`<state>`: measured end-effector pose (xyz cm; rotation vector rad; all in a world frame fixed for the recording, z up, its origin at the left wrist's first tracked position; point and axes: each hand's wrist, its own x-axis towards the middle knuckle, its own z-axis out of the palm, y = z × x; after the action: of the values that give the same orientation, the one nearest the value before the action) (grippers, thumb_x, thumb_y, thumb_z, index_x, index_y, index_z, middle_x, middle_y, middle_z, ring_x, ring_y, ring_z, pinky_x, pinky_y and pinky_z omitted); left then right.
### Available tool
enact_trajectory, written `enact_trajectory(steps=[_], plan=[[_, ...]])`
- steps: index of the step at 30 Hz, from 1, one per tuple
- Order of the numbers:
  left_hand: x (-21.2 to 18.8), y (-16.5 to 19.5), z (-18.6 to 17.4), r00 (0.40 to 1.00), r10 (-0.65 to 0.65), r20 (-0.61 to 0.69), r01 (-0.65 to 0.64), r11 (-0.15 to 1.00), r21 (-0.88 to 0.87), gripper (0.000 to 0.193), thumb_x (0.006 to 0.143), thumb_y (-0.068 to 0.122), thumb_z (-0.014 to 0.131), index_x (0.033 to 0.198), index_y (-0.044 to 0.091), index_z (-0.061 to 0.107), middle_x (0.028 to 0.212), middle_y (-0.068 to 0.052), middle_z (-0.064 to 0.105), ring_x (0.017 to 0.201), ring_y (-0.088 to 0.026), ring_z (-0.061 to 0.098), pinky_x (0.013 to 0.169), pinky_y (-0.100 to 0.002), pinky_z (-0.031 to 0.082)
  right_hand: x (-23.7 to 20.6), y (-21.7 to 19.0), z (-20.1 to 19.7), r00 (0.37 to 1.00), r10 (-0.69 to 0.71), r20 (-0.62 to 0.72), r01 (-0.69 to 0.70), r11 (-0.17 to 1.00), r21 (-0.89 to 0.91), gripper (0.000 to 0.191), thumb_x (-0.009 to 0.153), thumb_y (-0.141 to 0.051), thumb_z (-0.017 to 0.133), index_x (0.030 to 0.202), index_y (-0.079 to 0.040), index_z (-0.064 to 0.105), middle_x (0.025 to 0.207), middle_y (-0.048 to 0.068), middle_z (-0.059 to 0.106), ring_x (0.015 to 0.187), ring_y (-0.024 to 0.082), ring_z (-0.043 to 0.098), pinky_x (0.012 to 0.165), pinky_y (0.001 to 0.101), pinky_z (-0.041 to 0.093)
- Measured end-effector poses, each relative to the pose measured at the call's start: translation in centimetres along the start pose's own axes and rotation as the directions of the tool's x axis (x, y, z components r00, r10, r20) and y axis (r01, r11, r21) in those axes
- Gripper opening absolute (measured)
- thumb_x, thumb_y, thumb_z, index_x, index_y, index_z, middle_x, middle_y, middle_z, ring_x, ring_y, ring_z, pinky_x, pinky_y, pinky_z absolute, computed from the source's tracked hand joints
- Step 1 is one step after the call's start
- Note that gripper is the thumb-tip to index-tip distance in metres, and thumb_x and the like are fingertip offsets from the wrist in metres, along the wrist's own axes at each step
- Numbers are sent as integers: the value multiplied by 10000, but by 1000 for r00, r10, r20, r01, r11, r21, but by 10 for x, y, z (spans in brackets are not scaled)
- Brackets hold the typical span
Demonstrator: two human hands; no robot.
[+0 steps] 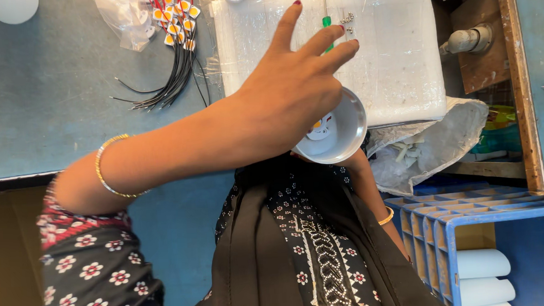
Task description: The person uses a handheld drill to make holes in white plastic cylinders, then inserts LED modules with wires through the holes and secures them with screws. The person repeats this process for multiple cylinders.
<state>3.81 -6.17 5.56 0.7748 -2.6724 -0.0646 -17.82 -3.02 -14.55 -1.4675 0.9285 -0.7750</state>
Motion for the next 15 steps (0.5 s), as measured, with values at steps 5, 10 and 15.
enact_trajectory(steps=[5,10,15], plan=[[8,3,12,999,46,28,-49,990,128,304,523,196,823,800,72,798,1360,-212,565,1378,-379,448,1113,-762,186,-2,-2,1,1000,10,4,-10,1000,-1,773,707,-131,923,1387,-76,560,1371,97,644,1260,210,626,1045,393,539],[9,3,20,998,23,51,-32,980,199,304,531,192,808,812,74,799,1332,-196,573,1357,-369,470,1118,-748,202,0,1,0,1000,-10,-8,10,1000,-1,805,709,-110,928,1413,-82,539,1399,100,627,1282,215,616,1058,403,539],[13,-2,25,992,13,123,-33,986,163,320,552,194,816,842,60,796,1278,-183,580,1340,-357,473,1118,-716,249,0,6,-1,988,141,60,-144,988,48,713,734,-129,933,1372,-38,627,1305,139,726,1229,251,699,1061,427,585]])
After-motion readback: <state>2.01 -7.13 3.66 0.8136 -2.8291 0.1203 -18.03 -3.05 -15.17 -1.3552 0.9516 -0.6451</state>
